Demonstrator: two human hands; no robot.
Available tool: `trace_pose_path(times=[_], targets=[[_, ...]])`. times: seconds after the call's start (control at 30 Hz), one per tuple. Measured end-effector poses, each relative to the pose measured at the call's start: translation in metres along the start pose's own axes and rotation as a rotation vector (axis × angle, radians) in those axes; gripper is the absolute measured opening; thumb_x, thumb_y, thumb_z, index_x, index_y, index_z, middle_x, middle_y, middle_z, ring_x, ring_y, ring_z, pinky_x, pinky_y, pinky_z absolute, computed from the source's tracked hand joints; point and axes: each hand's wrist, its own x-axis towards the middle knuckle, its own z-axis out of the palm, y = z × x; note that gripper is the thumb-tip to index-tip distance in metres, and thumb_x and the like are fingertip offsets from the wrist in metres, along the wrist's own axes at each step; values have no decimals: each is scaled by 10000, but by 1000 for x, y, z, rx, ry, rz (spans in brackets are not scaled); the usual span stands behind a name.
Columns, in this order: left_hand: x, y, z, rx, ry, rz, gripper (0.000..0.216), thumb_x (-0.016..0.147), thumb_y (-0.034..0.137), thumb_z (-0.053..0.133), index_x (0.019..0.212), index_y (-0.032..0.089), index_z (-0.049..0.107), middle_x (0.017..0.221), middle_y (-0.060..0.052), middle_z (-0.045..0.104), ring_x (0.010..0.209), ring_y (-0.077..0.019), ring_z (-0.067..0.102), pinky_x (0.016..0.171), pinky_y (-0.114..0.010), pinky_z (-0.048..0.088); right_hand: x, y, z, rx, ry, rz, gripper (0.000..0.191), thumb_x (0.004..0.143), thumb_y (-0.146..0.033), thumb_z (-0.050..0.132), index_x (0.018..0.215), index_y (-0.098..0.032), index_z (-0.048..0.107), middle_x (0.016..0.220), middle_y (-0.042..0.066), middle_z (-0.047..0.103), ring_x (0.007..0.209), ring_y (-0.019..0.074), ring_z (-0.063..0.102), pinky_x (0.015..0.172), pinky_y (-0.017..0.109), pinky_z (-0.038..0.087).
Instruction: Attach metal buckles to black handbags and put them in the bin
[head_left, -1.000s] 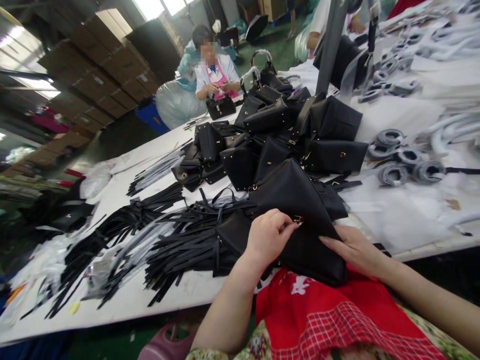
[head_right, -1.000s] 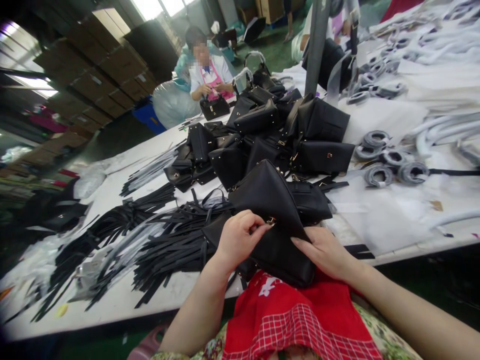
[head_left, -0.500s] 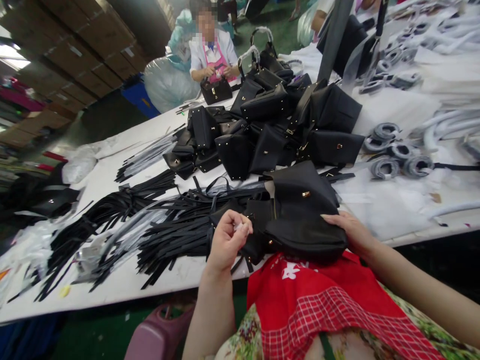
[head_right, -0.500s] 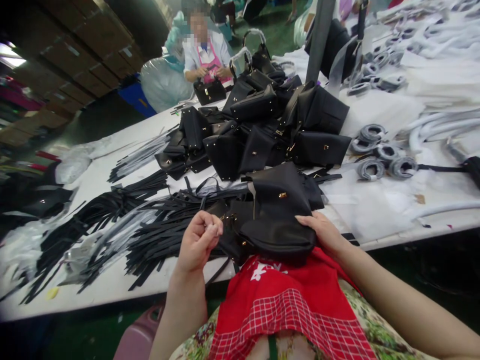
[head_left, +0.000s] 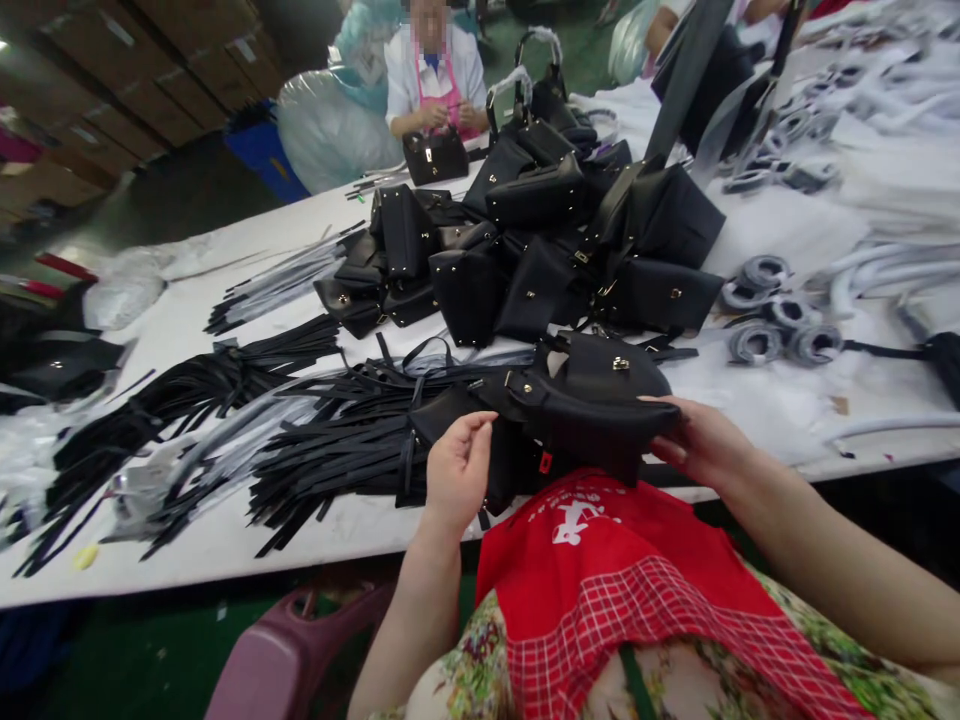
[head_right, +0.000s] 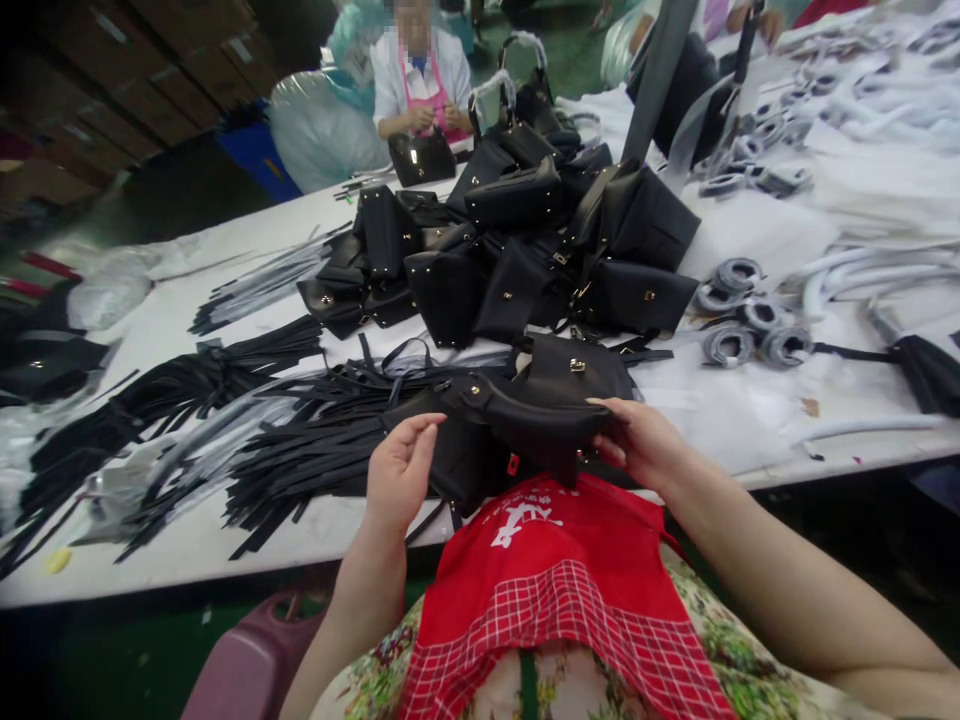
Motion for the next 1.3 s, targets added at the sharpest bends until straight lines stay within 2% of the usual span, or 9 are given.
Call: trace_pose_path(times=[0.2,0.43,0.53,0.77,0.83,0.97,1.1,1.2,1.3], targets=[[7,42,29,401,-168,379,1024,607,576,791,1456,193,367,821,-37,646,744,-226,604,759,-311,454,12,-18,36,73,-181,86,235,784,-363,532,661,-165,546,517,6,551,326,60,335,327,199,237],[44,45,50,532,-163,379,144,793,348,674,856,218,684,768,-65,665,705,-227,593,684,-303,396,29,-24,53,33,-233,5,372,900,-405,411,652,-154,529,506,0,555,308,55,380,328,181,247],[63,37,48,388,-224,363,220,828,349,635,663,202,645,658,-27,623,630,-182,551,646,-271,379,30,-24,36,-119,-274,-86,559,903,-593,342,624,-150,539,508,25,580,330,72,439,358,186,284],[76,25,-17,-276,-72,55,279,713,417,755,761,148,699,669,-9,641,625,-157,571,605,-251,457,33,-26,-54,-444,525,-645,444,765,-625,595,776,-181,599,707,42,647,605,159,581,602,279,464],[72,24,-35,-471,-26,-41,319,648,398,810,795,140,694,696,-15,666,625,-156,596,601,-250,490,37,-31,-69,-373,571,-723,477,745,-610,636,968,-189,608,930,88,680,829,219,626,758,330,495],[63,21,-43,-686,29,-160,362,594,338,853,849,140,690,774,-39,715,643,-169,649,598,-245,531,36,-46,-67,-307,198,-801,708,731,-664,629,1293,-251,507,1378,112,518,1273,300,461,1041,425,385],[61,-3,-17,-856,45,-373,322,655,350,804,878,144,693,846,-71,737,738,-214,693,674,-285,567,22,-47,-49,-291,-357,-603,883,624,-754,649,1299,-196,537,1297,126,579,1186,337,536,958,425,458],[62,-34,-2,-684,-32,-534,339,794,441,653,825,107,697,776,-122,726,728,-248,696,702,-352,571,8,-28,-32,-303,-332,-470,746,687,-769,573,1113,-160,635,1034,112,677,923,280,640,772,362,518],[65,-60,-10,-171,35,-386,336,815,438,615,723,123,688,680,-96,699,708,-251,679,708,-361,552,-10,0,-12,-560,-312,-511,530,844,-659,483,886,-165,670,892,77,678,818,215,618,729,304,486]])
